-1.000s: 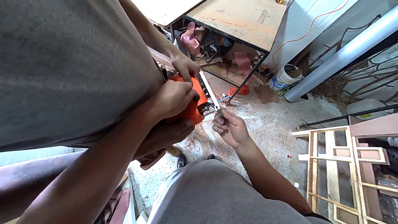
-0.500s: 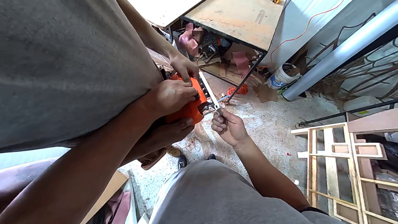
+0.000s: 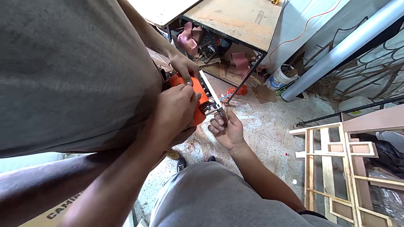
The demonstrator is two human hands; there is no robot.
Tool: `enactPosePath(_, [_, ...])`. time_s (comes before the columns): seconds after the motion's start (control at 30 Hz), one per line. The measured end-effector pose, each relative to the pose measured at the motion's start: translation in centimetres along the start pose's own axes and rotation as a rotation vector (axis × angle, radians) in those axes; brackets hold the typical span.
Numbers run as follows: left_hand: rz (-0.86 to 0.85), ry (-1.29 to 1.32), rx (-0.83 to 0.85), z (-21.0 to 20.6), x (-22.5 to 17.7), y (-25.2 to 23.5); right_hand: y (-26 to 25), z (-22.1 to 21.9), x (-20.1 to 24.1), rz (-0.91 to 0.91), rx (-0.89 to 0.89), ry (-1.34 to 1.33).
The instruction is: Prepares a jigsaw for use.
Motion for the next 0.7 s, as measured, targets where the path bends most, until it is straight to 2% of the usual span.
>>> enactPosePath(0.07, [0.019, 0.202, -0.102, 2.2, -1.2, 3.5, -0.2, 0.9, -0.8, -0.011, 0.075, -0.013])
enactPosePath(0.13, [0.040, 0.430, -0.097, 2.3, -1.3, 8.0, 0.2, 1.7, -0.5, -0.010, 0.055, 0.145])
enactPosePath(0.27, [0.165, 0.907, 0.164, -3.3, 0.5, 15.6, 1.6, 2.5, 4.5, 0.090, -0.136, 1.009])
enactPosePath(0.33, [0.354, 1.008, 0.252, -5.9, 1.2, 18.4, 2.2, 2.9, 6.4, 0.188, -0.224, 1.167])
enactPosePath(0.4, [0.478, 1.035, 0.219, -7.5, 1.7, 20.1, 2.1, 2.0, 7.2, 0.260, -0.329, 1.201])
enactPosePath(0.43, [0.480, 1.011, 0.176, -7.7, 1.8, 20.4, 1.9, 1.2, 7.4, 0.250, -0.347, 1.202])
enactPosePath(0.47, [0.433, 0.942, 0.127, -7.5, 1.8, 20.1, 1.4, 0.4, 7.4, 0.206, -0.333, 1.197])
enactPosePath(0.53, [0.233, 0.725, 0.000, -5.5, 1.1, 17.7, 0.7, -0.4, 6.6, 0.042, -0.272, 1.095])
enactPosePath(0.6, [0.053, 0.424, -0.104, -2.1, 0.0, 12.5, 0.1, -0.4, 5.0, -0.085, -0.256, 0.897])
enactPosePath(0.7, [-0.044, 0.181, -0.029, 0.5, -0.6, 3.6, 0.0, -0.9, 3.2, -0.112, -0.182, 0.689])
Point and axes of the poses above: each hand's wrist, its own y-axis away from the middle knuckle, its own z-axis out of the back of the hand, x = y × z, the point moved 1 cm from there along -y, towards the middle knuckle, and after that the axes turned 6 degrees about x, right-handed, at the moved point
